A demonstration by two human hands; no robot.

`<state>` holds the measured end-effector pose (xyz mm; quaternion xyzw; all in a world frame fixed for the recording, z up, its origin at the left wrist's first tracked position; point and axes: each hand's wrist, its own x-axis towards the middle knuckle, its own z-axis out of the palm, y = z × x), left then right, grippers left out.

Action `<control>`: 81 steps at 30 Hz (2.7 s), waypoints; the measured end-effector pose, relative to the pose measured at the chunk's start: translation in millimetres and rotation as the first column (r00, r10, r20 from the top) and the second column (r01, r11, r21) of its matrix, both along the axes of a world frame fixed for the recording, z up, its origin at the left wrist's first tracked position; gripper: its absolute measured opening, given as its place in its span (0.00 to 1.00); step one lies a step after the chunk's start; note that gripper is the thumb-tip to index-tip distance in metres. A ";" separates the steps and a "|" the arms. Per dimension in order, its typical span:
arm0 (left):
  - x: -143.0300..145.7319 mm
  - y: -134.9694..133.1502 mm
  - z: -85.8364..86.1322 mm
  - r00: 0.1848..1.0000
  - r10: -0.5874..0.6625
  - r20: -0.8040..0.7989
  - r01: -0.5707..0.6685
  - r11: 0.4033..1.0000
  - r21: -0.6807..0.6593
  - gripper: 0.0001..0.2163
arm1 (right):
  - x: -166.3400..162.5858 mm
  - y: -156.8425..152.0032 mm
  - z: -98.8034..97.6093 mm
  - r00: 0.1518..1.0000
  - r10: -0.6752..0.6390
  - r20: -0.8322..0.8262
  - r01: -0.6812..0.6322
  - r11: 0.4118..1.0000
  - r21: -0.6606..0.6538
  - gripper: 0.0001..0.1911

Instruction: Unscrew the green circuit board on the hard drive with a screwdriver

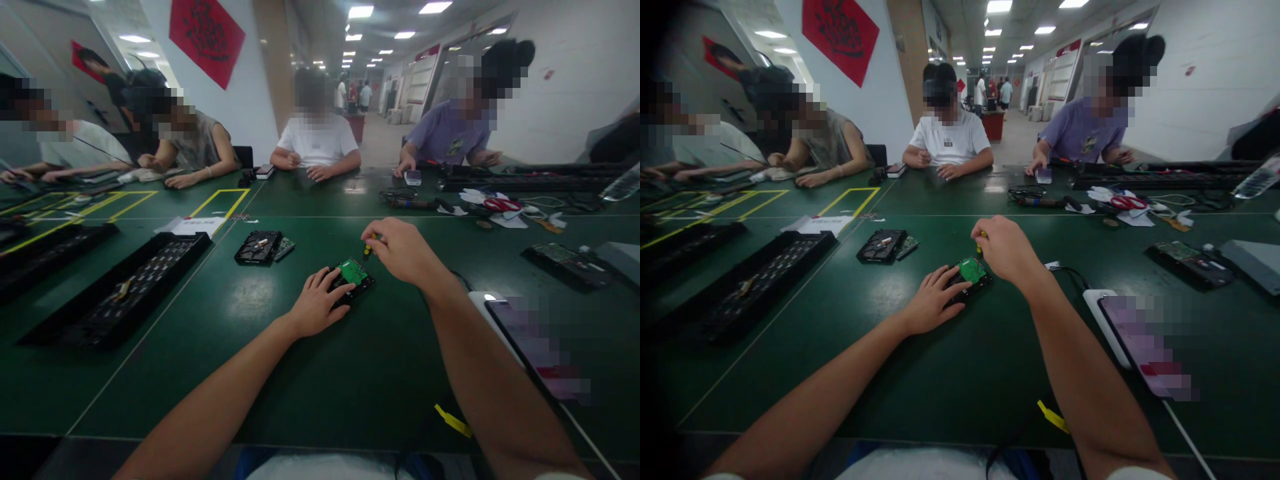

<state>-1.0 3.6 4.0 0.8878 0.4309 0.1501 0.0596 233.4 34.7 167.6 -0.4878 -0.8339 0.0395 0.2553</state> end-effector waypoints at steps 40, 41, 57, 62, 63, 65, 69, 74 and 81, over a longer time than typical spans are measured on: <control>-2.4 0.0 -0.5 1.000 -0.002 0.017 0.002 1.000 0.002 0.29 | 3.9 -1.8 2.8 0.996 -0.075 -0.053 0.071 0.995 -0.071 0.06; -2.5 -0.1 -0.5 1.000 -0.002 0.019 0.002 1.000 0.001 0.29 | 4.7 -1.5 2.9 0.995 -0.080 -0.056 0.076 0.994 -0.074 0.05; -1.8 1.1 -1.8 0.999 0.012 0.033 -0.012 1.000 -0.002 0.31 | 3.6 -0.2 0.2 0.994 -0.051 -0.092 0.047 0.998 -0.043 0.04; -1.4 1.2 -1.7 1.000 0.016 0.026 -0.016 1.000 -0.003 0.32 | 3.0 -1.6 2.3 0.997 -0.034 -0.076 0.030 0.998 -0.056 0.04; -1.3 1.0 -1.1 0.999 0.017 0.028 -0.017 1.000 -0.004 0.32 | 2.5 -1.7 2.8 0.998 -0.022 -0.062 0.019 0.998 -0.053 0.06; -1.0 0.4 0.1 0.999 0.019 0.036 -0.019 1.000 -0.005 0.32 | 1.6 -1.8 3.2 0.999 -0.008 -0.048 0.006 0.999 -0.034 0.09; -0.6 0.0 1.3 0.999 0.016 0.037 -0.016 1.000 -0.002 0.32 | 0.8 -1.2 2.4 0.997 0.024 -0.068 -0.025 1.000 -0.005 0.07; -0.9 1.4 -0.7 1.000 0.013 0.026 -0.013 1.000 0.000 0.33 | 1.9 -1.3 1.9 0.997 0.038 -0.073 -0.040 0.999 -0.023 0.07; -1.6 1.7 -1.5 0.999 0.009 0.047 -0.009 1.000 0.003 0.33 | 2.7 0.0 0.3 0.993 -0.072 -0.091 0.066 0.996 -0.065 0.08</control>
